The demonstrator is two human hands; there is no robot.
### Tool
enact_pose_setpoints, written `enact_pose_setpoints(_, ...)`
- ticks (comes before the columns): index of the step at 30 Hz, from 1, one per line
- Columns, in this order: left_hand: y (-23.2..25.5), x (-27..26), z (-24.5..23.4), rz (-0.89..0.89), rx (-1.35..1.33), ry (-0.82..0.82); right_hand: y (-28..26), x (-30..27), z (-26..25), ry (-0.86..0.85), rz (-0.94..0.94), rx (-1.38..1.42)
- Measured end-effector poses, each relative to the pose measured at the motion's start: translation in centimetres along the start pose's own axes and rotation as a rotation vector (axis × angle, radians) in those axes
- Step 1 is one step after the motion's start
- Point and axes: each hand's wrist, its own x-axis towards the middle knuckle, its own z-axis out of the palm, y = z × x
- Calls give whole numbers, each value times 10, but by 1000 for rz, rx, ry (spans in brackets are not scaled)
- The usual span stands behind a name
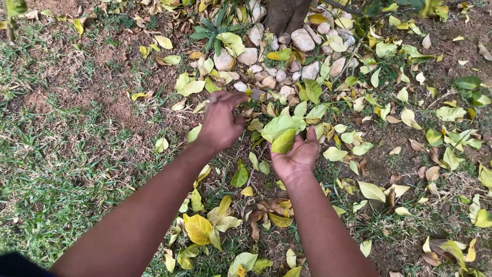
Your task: Picking up fallen yellow leaves from the ground and putting them into a black trash bag.
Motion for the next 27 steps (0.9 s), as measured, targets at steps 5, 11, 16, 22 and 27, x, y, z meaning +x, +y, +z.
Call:
enact_pose_setpoints(5,36,-14,3,110,-423,3,-2,30,-26,7,-8,70)
enact_pose_setpoints(11,-3,12,15,-146,-452,91,0,7,-6,53,-22,17)
enact_pose_setpoints(16,11,23,-6,-292,119,-96,-5,6,-9,49,-24,90)
enact_pose_setpoints(22,-2,33,0,-132,414,-294,-7,-2,0,71,-15,117)
enact_pose_setpoints(27,20,16,5,-10,-18,-95,-8,-1,1,42,-14,77)
